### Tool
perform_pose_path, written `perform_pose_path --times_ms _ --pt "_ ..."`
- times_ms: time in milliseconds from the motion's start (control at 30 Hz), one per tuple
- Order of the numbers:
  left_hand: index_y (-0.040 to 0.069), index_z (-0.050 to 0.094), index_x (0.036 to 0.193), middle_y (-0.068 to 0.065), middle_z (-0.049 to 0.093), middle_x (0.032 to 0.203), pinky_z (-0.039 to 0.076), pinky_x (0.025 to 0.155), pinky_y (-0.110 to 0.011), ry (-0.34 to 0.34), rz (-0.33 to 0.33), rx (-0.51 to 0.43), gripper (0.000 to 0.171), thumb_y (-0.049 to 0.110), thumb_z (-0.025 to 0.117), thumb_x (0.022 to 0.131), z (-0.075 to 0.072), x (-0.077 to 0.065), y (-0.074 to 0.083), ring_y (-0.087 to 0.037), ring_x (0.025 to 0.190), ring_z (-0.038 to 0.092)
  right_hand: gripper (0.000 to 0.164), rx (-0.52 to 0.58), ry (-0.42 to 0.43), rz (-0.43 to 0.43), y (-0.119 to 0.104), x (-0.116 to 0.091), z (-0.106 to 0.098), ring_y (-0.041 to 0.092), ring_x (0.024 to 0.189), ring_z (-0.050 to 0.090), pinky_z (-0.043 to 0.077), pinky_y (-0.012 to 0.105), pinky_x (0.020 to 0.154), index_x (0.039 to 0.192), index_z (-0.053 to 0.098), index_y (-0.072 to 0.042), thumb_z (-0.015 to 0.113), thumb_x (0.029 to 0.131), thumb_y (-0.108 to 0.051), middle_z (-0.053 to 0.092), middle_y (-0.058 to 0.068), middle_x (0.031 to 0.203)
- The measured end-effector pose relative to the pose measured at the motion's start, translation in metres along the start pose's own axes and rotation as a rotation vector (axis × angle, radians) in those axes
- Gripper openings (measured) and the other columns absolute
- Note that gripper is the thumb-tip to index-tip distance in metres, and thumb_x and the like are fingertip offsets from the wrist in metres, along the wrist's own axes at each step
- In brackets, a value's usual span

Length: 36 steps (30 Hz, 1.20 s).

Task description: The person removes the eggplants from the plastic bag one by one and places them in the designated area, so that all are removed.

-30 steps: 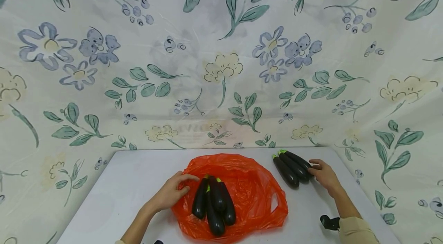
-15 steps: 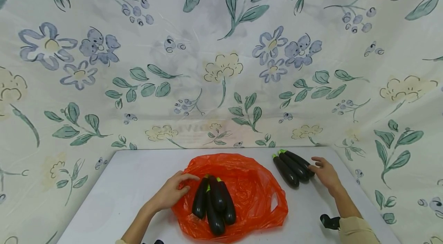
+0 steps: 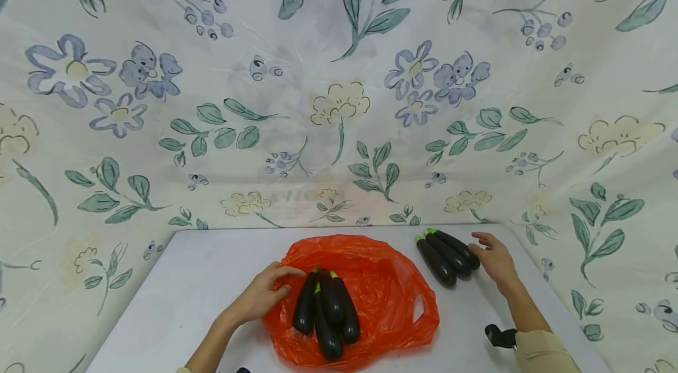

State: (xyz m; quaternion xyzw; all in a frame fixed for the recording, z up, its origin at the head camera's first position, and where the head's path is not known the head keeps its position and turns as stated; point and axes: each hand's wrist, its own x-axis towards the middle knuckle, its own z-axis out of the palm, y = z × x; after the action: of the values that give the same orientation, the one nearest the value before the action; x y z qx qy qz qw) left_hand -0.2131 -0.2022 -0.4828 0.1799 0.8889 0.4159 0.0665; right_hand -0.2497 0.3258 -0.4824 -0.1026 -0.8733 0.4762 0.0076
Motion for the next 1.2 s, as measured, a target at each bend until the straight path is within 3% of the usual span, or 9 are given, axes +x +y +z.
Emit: perform_pose_path --times_ms 767,1200 --pt "0.024 0.070 0.120 -0.001 0.059 0.112 0.048 0.101 -0.059 0.008 0.000 0.008 0.038 -0.001 0.061 0.093 0.002 0.000 -0.001 -0.025 0.110 0.054 0.052 0.008 0.009 -0.061 -0.019 -0.005 0.010 0.048 0.142 0.032 0.033 0.060 0.113 0.148 0.044 -0.002 0.054 0.102 -0.027 0.038 0.028 0.152" --pt "0.024 0.070 0.120 -0.002 0.059 0.111 0.049 0.100 -0.058 0.015 0.006 0.016 0.037 -0.001 0.062 0.093 0.002 -0.001 -0.002 -0.024 0.107 0.054 0.047 0.072 -0.005 -0.149 -0.036 -0.005 0.020 0.040 0.131 0.047 0.044 0.055 0.107 0.144 0.049 -0.005 0.054 0.103 -0.028 0.048 0.025 0.145"
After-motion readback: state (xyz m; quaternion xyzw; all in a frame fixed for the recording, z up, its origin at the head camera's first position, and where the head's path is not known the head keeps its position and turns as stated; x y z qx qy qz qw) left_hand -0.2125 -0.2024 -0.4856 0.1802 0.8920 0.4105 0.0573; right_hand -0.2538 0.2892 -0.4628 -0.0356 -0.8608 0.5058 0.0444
